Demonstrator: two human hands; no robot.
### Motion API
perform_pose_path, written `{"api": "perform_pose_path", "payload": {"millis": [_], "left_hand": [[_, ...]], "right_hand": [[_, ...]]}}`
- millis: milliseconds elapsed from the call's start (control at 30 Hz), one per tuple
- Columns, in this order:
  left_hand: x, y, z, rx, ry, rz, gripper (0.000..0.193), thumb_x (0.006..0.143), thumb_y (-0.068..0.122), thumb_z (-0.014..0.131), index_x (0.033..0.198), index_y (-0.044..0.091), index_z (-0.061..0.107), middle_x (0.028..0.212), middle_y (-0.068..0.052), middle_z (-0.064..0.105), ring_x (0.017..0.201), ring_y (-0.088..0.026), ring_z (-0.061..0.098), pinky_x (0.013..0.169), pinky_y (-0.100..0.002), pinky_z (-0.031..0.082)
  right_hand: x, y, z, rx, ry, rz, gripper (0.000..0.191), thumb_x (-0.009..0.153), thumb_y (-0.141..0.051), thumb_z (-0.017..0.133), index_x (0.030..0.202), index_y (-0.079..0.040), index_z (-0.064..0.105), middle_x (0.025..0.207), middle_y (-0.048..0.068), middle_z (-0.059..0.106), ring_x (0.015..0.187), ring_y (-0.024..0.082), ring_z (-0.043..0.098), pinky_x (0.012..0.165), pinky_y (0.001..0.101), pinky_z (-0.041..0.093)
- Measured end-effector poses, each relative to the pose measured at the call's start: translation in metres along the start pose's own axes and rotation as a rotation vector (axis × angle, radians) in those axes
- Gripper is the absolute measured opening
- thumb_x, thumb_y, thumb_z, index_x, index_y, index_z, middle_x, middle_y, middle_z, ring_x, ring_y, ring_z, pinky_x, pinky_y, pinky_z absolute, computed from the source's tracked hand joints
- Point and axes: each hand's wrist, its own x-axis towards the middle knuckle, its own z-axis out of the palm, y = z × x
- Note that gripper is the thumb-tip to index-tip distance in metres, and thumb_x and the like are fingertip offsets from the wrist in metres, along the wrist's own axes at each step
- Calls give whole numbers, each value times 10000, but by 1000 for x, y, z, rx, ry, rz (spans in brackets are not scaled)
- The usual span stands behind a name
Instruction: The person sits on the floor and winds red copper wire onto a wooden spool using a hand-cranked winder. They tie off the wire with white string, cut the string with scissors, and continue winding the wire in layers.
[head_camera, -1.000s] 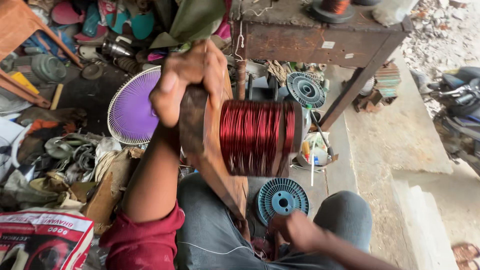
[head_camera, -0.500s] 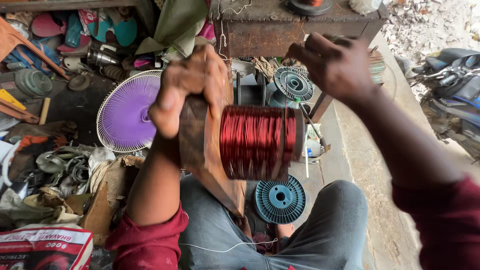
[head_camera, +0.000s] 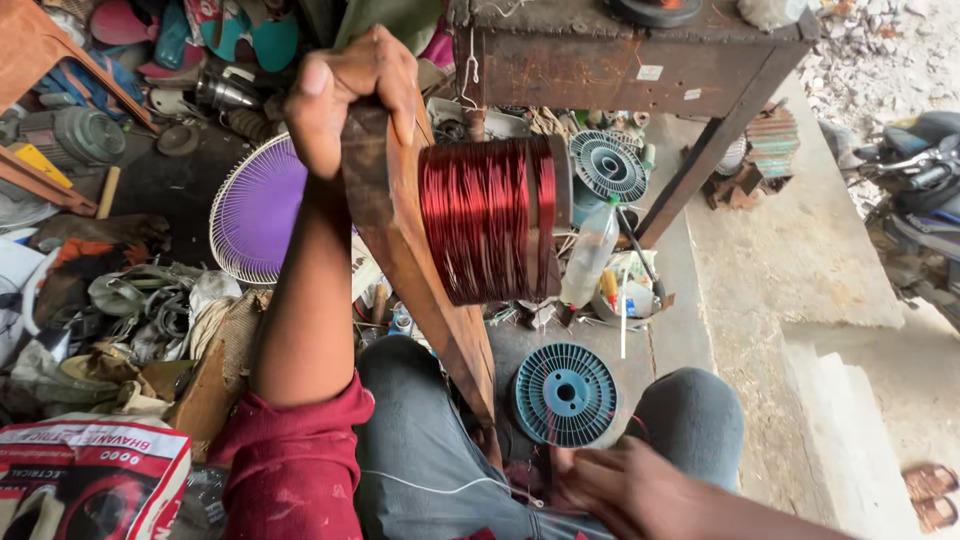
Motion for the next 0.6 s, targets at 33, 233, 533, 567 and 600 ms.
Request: {"api": "perform_pose_path", "payload": {"millis": [33,233,533,567,600], "left_hand": [[-2,-2,0,-20,1,-6,793,1068,590,250,698,-25,586,694,-123,569,750,-207,495,866,-311,387],[-5,12,38,-143,123,-67,702,1061,554,314,747,-33,534,704,-127,587,787,-239,495,931,-331,420],[-15,72,64,-74,23,-103,803,960,708,365,595,32,599,602,-63,550,726,-156,508,877,-332,394],[-15,70,60,-64,39,-89,796,976,689,360,605,26,597,602,-73,541,758,-180,485,830,-319,386],[-14,66,53,-53,46,-70,790,992,671,350,613,22,594,604,-81,537,775,-195,474,818,-320,383]], "right_hand": [[-3,-16,-27,-103,123,-108,362,809,-86,677,1117,76,578,1063,151,720,1003,357,718,817,474,558],[43,-25,-184,-1365,478,-385,326,860,-138,745,1172,-172,654,950,8,683,717,165,668,572,326,531],[115,214,-126,-521,121,904,189,984,-257,658,1017,-86,731,927,103,728,740,223,690,620,377,504],[109,212,-77,-374,146,729,187,975,-251,650,993,-90,742,910,110,732,736,232,690,643,392,513],[99,204,-30,-276,99,643,189,966,-245,641,969,-93,754,893,117,735,732,241,691,666,406,522]]}}
